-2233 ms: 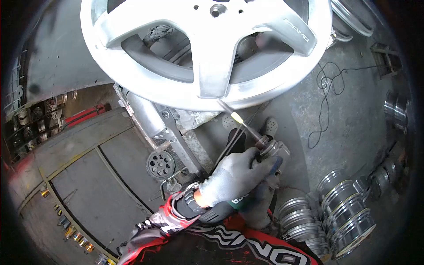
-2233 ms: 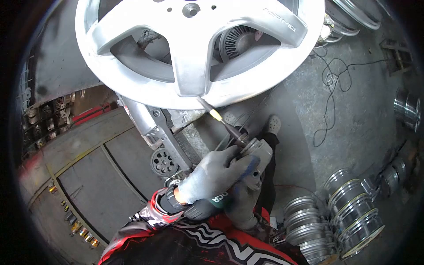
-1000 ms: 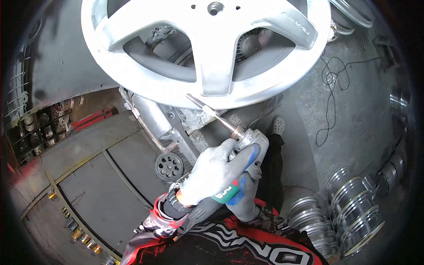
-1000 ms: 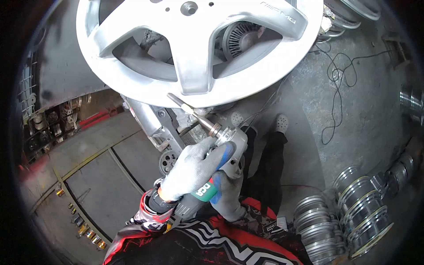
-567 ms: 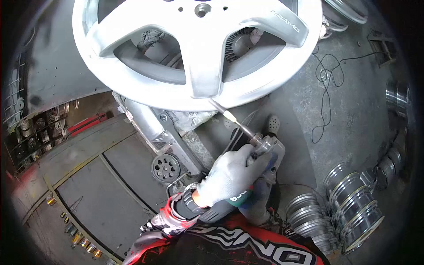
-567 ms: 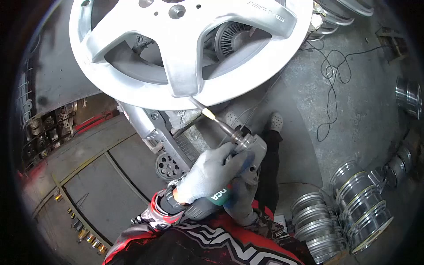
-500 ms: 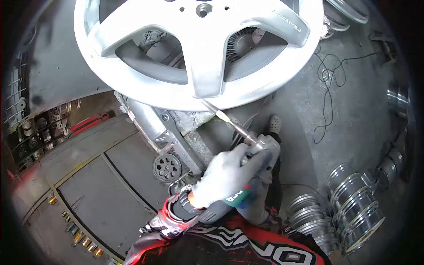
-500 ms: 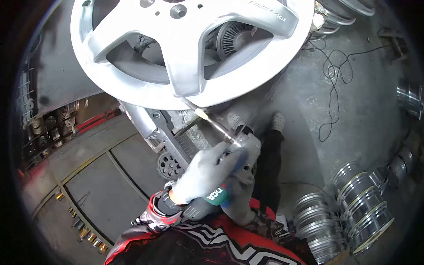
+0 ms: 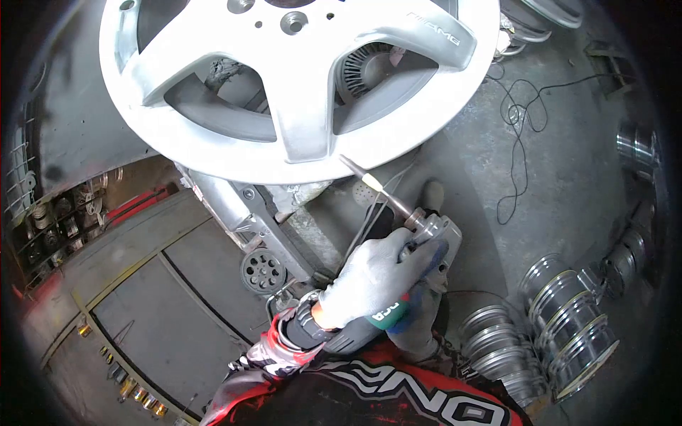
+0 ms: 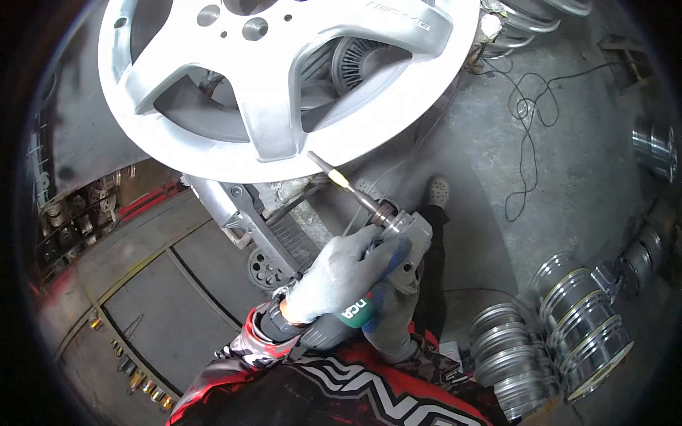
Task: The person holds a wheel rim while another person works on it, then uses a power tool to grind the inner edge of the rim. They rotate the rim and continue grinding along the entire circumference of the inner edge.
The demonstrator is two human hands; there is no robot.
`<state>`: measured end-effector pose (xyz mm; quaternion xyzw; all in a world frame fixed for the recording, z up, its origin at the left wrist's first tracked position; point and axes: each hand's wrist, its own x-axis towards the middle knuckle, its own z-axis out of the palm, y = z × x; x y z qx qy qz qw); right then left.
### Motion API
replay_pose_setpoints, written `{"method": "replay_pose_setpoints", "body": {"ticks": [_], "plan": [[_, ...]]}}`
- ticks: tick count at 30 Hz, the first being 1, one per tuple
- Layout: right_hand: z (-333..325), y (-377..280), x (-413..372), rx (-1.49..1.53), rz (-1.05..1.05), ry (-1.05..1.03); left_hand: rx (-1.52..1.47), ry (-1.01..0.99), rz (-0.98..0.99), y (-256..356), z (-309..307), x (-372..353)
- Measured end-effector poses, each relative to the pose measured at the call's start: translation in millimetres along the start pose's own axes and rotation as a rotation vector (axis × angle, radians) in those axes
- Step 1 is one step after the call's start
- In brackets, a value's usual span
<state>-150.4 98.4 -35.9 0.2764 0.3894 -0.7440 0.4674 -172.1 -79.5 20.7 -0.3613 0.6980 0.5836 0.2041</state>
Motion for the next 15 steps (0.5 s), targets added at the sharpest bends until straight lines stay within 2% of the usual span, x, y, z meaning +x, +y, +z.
{"method": "replay_pose_setpoints", "body": {"ticks": [1,5,7,10,12,14,15], "plan": [[1,-4,0,-0.003,-0.003,-0.001,0.021,-0.011,0.078,2,1,3],[12,-2,5,0.014,-0.082,-0.089,0.057,0.029,0.149,-9,1,0],[11,9,7,-0.034,-0.110,-0.122,0.172,0.133,0.371,-13,-6,-10],[19,13,7,0.062,-0.072,-0.127,0.152,0.173,0.366,-17,-8,-13],[27,0,10,-0.113,-0.211,-0.165,0.165,0.128,0.355,-19,-4,-7],[17,-5,7,-0.074,-0.153,-0.087,0.168,0.084,0.348,-15,3,2],[14,-9,5,-0.029,-0.093,-0.012,0.095,0.032,0.204,-8,8,7]]}}
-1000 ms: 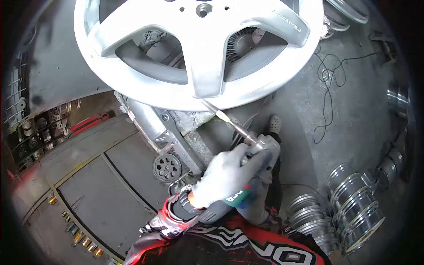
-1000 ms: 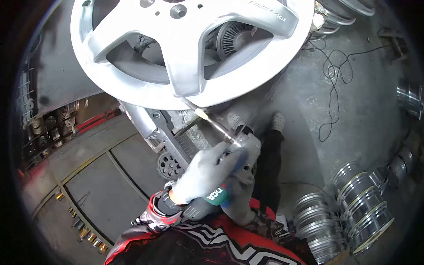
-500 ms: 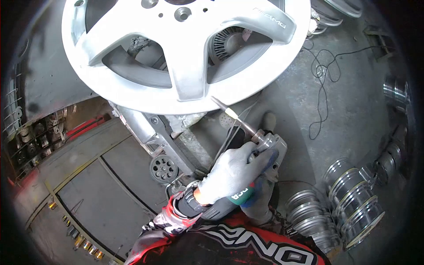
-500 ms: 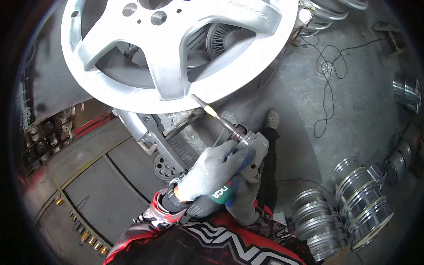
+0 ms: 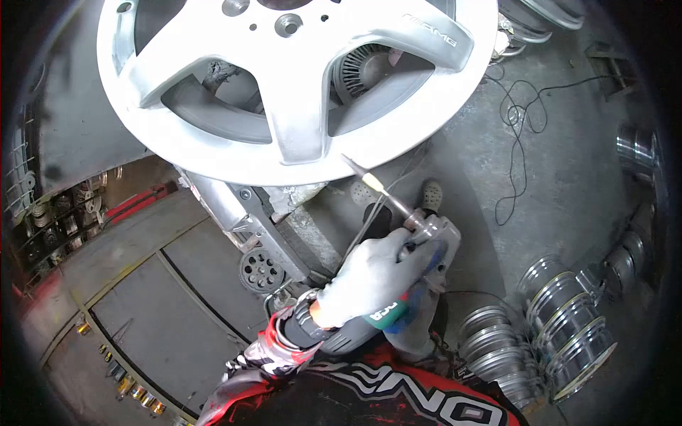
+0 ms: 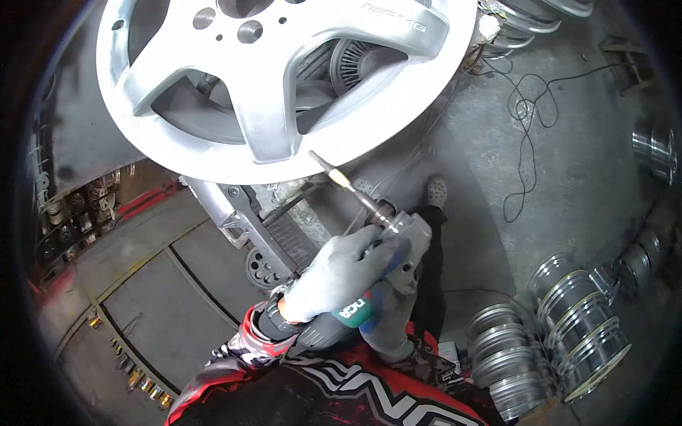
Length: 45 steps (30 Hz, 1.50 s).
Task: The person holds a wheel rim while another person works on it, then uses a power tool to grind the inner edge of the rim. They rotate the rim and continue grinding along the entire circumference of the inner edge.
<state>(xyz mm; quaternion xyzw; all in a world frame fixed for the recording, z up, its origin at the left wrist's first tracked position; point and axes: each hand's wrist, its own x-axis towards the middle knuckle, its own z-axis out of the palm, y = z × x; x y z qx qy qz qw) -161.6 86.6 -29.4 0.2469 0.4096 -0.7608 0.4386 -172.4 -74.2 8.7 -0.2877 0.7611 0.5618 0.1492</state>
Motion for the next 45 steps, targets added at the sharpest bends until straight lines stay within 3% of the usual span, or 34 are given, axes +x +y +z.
{"method": "replay_pose_setpoints", "body": {"ticks": [1,2,3,5,9,11,12,14,16,17,19,22,24,27,29,33,35,39,41,42,45], "plan": [[-1,-5,-1,-0.008,-0.003,0.001,-0.076,-0.050,-0.141,6,1,4],[0,-12,-3,0.043,0.020,0.008,-0.060,-0.043,-0.017,10,-1,4],[3,-17,-4,0.095,0.045,0.015,-0.065,-0.038,-0.016,14,-3,5],[-4,-11,-2,0.047,0.013,-0.030,-0.146,-0.106,-0.227,19,-6,8],[13,0,-4,-0.030,-0.041,-0.027,-0.126,-0.052,-0.225,7,-14,-10],[14,-1,-6,-0.032,-0.051,-0.055,0.210,0.017,0.220,-3,-15,-16],[13,-2,-8,-0.039,-0.062,-0.082,0.208,0.015,0.223,0,-14,-13],[-7,-2,-5,-0.153,-0.038,-0.122,-0.120,-0.039,-0.203,12,-11,-3],[-5,-9,-2,-0.274,-0.012,-0.166,-0.150,-0.066,-0.240,19,-8,7],[-1,-11,-5,-0.146,0.004,-0.130,-0.172,-0.096,-0.285,20,-7,9],[3,-13,-7,-0.024,0.025,-0.097,-0.150,-0.120,-0.245,15,-9,5],[-7,1,-9,-0.262,-0.029,-0.172,-0.044,-0.101,-0.156,10,-17,-9],[-9,15,-7,-0.094,0.072,-0.146,0.038,-0.063,-0.102,9,-18,-12],[0,5,-3,-0.056,0.025,-0.085,0.009,-0.048,-0.090,10,-13,-9],[-11,3,-3,-0.044,0.037,-0.075,-0.101,-0.096,-0.221,20,-9,3],[-32,5,-3,0.027,0.054,-0.072,-0.142,-0.145,-0.307,20,-3,12],[-37,16,-6,0.040,0.069,-0.080,-0.013,-0.066,-0.036,11,-4,3],[-32,37,-8,-0.058,0.057,-0.170,-0.043,-0.033,-0.228,0,-12,-12],[-6,28,-7,0.040,0.054,-0.161,0.334,0.030,0.252,-10,-18,-20],[3,24,-6,0.132,0.049,-0.151,0.152,0.066,0.096,-2,-20,-21],[-2,28,-2,0.003,-0.059,-0.125,0.229,-0.002,0.146,-6,-15,-16]]}}
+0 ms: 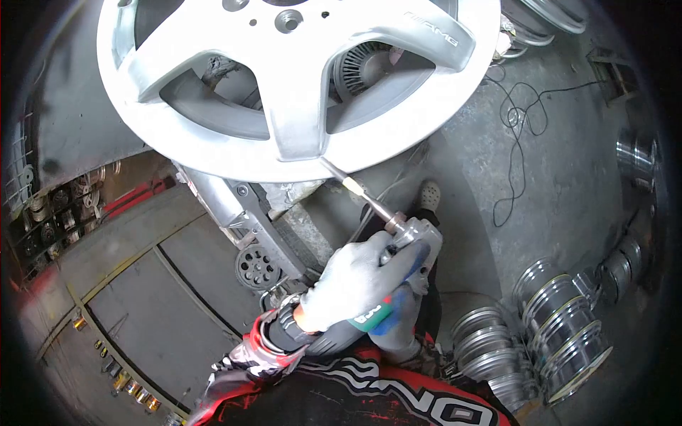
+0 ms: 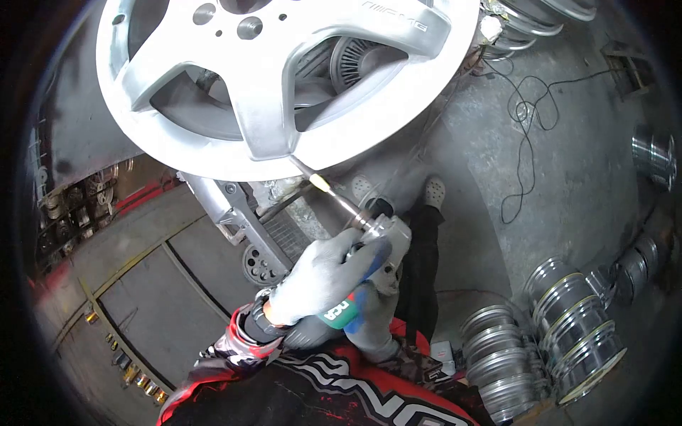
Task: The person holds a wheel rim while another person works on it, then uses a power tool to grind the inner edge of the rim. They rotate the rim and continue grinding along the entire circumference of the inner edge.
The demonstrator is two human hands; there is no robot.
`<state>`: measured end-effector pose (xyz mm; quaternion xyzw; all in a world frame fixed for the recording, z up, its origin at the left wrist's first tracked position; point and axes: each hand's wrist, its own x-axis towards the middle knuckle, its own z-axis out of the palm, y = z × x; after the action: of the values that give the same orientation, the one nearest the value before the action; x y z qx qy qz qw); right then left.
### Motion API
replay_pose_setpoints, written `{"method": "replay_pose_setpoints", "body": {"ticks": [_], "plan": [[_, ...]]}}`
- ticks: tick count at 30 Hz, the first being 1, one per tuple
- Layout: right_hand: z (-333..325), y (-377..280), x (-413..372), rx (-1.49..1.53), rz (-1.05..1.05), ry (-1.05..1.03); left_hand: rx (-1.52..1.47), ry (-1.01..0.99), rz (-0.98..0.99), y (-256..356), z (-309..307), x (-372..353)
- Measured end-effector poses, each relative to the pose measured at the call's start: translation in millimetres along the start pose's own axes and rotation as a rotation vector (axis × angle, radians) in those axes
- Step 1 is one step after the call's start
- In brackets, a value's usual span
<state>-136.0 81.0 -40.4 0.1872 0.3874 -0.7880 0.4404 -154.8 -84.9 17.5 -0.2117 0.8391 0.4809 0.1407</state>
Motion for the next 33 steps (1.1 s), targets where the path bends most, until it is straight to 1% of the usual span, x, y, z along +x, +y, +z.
{"method": "replay_pose_setpoints", "body": {"ticks": [1,3,4,6,7,8,9,10,11,12,13,14,16,17,19,20,21,22,23,24,26,27,29,30,32,33], "plan": [[-3,-1,0,-0.002,-0.004,0.003,-0.002,-0.002,0.004,5,2,5],[-15,-10,-1,0.090,0.050,0.057,-0.327,-0.120,-0.421,21,6,23],[-22,-15,-3,0.135,0.078,0.084,-0.329,-0.125,-0.416,24,6,29],[-29,-22,-3,0.224,0.136,0.133,-0.323,-0.210,-0.472,29,6,38],[-28,-22,-3,0.223,0.136,0.132,-0.327,-0.160,-0.427,26,11,36],[-25,-21,-2,0.144,0.125,0.142,-0.327,-0.159,-0.428,21,13,32],[-20,-20,-1,0.067,0.115,0.151,-0.271,-0.124,-0.314,14,12,26],[-12,-18,-1,0.070,0.117,0.150,-0.213,-0.089,-0.200,9,10,19],[-2,-16,0,0.093,0.060,0.091,-0.208,-0.088,-0.201,5,6,13],[8,-15,2,0.116,0.000,0.032,-0.071,-0.034,-0.044,1,2,7],[14,-15,4,0.076,-0.043,-0.027,0.064,0.019,0.114,-1,0,2],[15,-14,3,0.076,-0.044,-0.026,0.064,0.018,0.115,0,-1,0],[16,-15,-2,0.114,0.017,-0.003,-0.110,0.079,-0.006,3,-2,-2],[8,-15,-4,0.108,0.016,-0.006,-0.114,0.084,-0.003,7,-3,0],[-16,-15,-5,-0.191,0.071,-0.018,-0.336,-0.043,-0.259,15,-3,11],[-24,-17,-3,-0.197,0.072,-0.019,-0.342,-0.040,-0.258,14,2,17],[-29,-20,-1,-0.112,0.046,0.022,-0.289,-0.024,-0.143,10,9,22],[-11,-32,8,-0.027,0.019,0.063,-0.237,-0.008,-0.028,10,14,28],[8,-54,10,-0.099,-0.032,0.120,-0.272,-0.037,-0.078,16,14,34],[4,-55,13,-0.105,-0.034,0.119,-0.277,-0.035,-0.074,23,12,42],[-8,-53,19,-0.126,-0.067,0.169,-0.431,-0.229,-0.373,31,6,53],[-12,-48,20,-0.128,-0.065,0.165,-0.432,-0.224,-0.374,25,10,50],[-19,-38,18,-0.029,-0.046,0.059,-0.039,-0.021,0.211,2,20,36],[-13,-36,14,-0.026,-0.044,0.055,-0.035,-0.020,0.208,-3,19,29],[5,-30,4,0.082,0.050,0.089,0.018,0.035,0.232,-11,14,16],[3,-24,1,0.087,0.051,0.089,0.013,0.015,0.173,-8,7,11]]}}
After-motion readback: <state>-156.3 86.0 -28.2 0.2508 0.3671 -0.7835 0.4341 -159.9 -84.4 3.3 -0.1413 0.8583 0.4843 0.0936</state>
